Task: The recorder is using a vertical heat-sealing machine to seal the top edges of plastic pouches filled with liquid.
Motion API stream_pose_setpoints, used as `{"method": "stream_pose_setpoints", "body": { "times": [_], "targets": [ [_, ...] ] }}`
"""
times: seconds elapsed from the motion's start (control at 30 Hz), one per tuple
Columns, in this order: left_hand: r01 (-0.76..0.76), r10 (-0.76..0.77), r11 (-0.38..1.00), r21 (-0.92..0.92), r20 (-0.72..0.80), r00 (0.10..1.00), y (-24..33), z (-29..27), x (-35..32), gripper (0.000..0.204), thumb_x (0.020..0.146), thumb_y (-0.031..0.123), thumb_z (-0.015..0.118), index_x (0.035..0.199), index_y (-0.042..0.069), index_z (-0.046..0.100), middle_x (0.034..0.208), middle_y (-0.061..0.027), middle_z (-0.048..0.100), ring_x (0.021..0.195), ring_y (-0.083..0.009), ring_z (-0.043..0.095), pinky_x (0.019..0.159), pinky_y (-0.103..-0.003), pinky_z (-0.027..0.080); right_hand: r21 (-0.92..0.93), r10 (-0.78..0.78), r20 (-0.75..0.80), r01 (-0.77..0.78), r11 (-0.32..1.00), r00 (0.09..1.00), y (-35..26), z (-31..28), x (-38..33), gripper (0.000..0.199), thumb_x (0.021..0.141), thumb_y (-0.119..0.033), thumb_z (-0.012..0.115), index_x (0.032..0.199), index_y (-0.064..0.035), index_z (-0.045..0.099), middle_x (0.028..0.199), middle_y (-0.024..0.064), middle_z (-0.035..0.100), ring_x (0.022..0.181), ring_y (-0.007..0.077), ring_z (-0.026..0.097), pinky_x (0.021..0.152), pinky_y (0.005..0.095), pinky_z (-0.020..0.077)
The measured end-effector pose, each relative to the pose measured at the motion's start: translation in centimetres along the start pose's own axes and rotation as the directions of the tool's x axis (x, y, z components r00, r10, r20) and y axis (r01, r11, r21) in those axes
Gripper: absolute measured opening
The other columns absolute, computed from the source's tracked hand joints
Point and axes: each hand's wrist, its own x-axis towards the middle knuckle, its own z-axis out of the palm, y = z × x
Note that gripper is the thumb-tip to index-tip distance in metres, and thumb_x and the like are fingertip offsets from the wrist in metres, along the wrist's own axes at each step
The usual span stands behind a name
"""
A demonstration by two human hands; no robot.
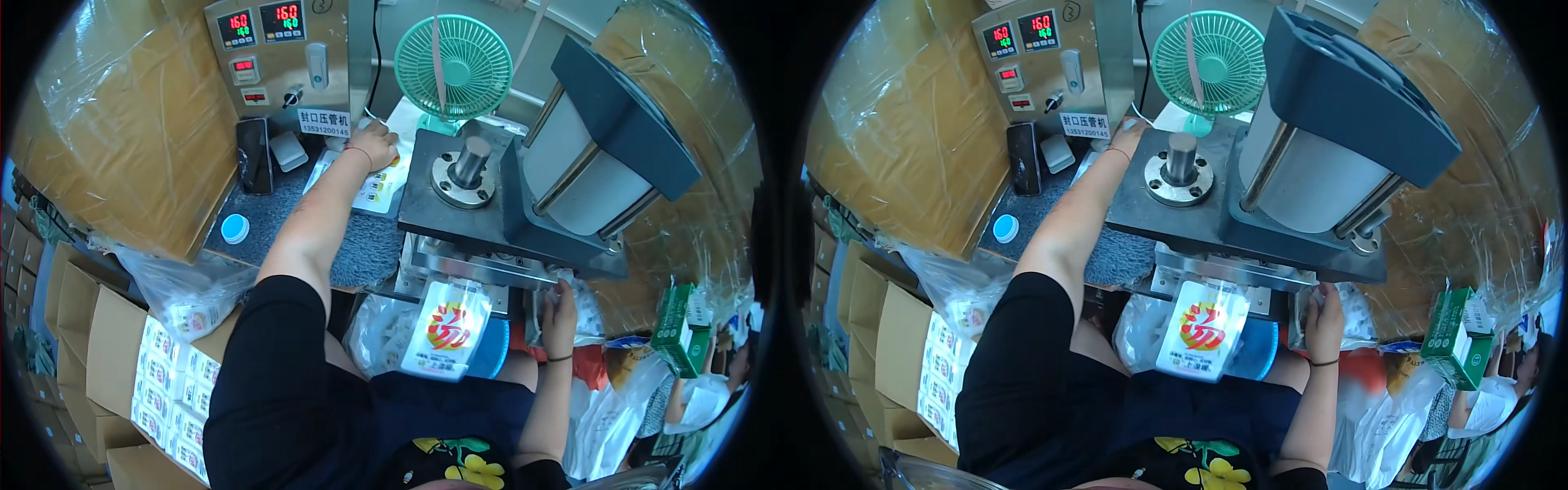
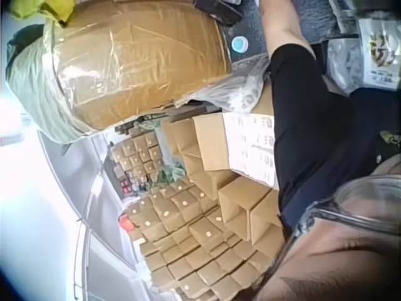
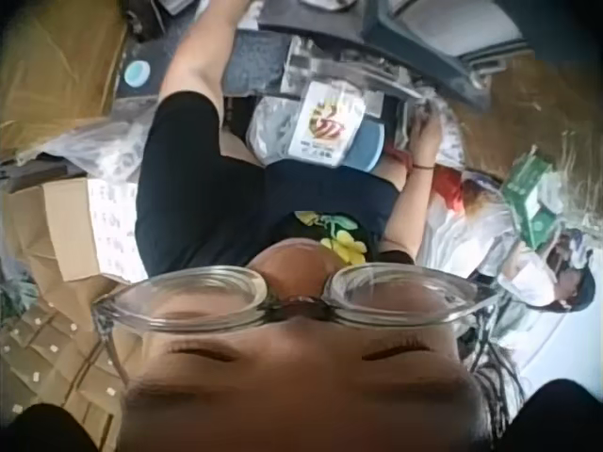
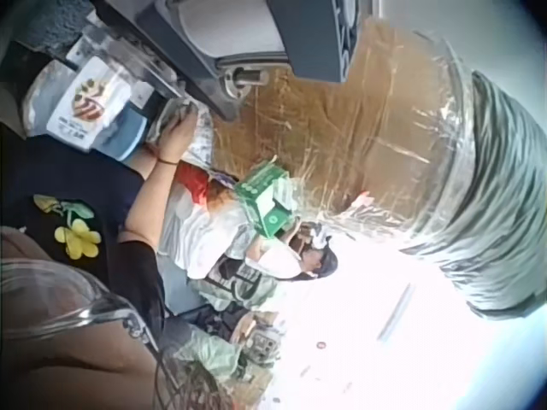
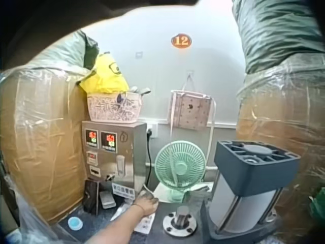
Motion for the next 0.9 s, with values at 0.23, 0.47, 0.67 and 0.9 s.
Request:
{"method": "stream_pose_setpoints", "body": {
  "times": [0.23, 0.47, 0.67, 0.9],
  "targets": [
    [0.237, -0.231, 0.971, 0.025, -0.136, 0.963, 1.8, 0.4, -11.3, 0.053, 0.098, 0.04, 0.036, 0.145, 0.02, 0.048, 0.158, -0.0076, 0.036, 0.149, -0.0265, 0.025, 0.116, -0.065, 0.015, -0.054, -0.037, -0.003, 0.037, 0.998, 0.999, 1.4, 0.0, 0.2, 0.027, 0.093, -0.006, 0.058, 0.118, 0.0026, 0.059, 0.114, 0.0235, 0.065, 0.106, 0.0406, 0.063, 0.093, 0.0429, 0.0498],
    [0.271, -0.236, 0.962, 0.038, -0.388, 0.891, 1.3, 1.6, -16.3, 0.064, 0.099, 0.052, 0.043, 0.151, 0.016, 0.039, 0.159, -0.017, 0.031, 0.15, -0.0343, 0.02, 0.117, -0.064, 0.012, -0.034, -0.187, -0.007, 0.187, 0.982, 0.982, 0.3, -0.4, 1.0, 0.026, 0.088, 0.0, 0.058, 0.113, 0.0005, 0.064, 0.113, 0.0189, 0.062, 0.107, 0.0361, 0.06, 0.092, 0.0399, 0.0482],
    [0.167, -0.171, 0.985, -0.04, -0.327, 0.93, 8.8, -0.3, -30.6, 0.064, 0.095, 0.038, 0.058, 0.143, -0.002, 0.043, 0.15, -0.0205, 0.04, 0.141, -0.0369, 0.037, 0.112, -0.061, 0.027, -0.064, -0.205, -0.146, 0.197, 0.978, 0.968, 0.1, -2.0, -1.2, 0.027, 0.091, -0.005, 0.062, 0.118, 0.0001, 0.065, 0.103, 0.0169, 0.061, 0.095, 0.0324, 0.061, 0.086, 0.0349, 0.0482],
    [-0.128, -0.194, 0.532, -0.837, -0.268, 0.944, 10.8, -1.0, -35.0, 0.02, 0.092, 0.011, 0.063, 0.107, -0.002, 0.069, 0.094, -0.0191, 0.071, 0.083, -0.0325, 0.069, 0.075, -0.035, 0.053, 0.377, -0.132, -0.014, 0.128, 0.917, 0.991, -7.4, -1.9, -3.9, 0.018, 0.099, -0.01, 0.053, 0.11, 0.0015, 0.061, 0.1, 0.0136, 0.062, 0.092, 0.0247, 0.06, 0.085, 0.0315, 0.0471]
  ]
}}
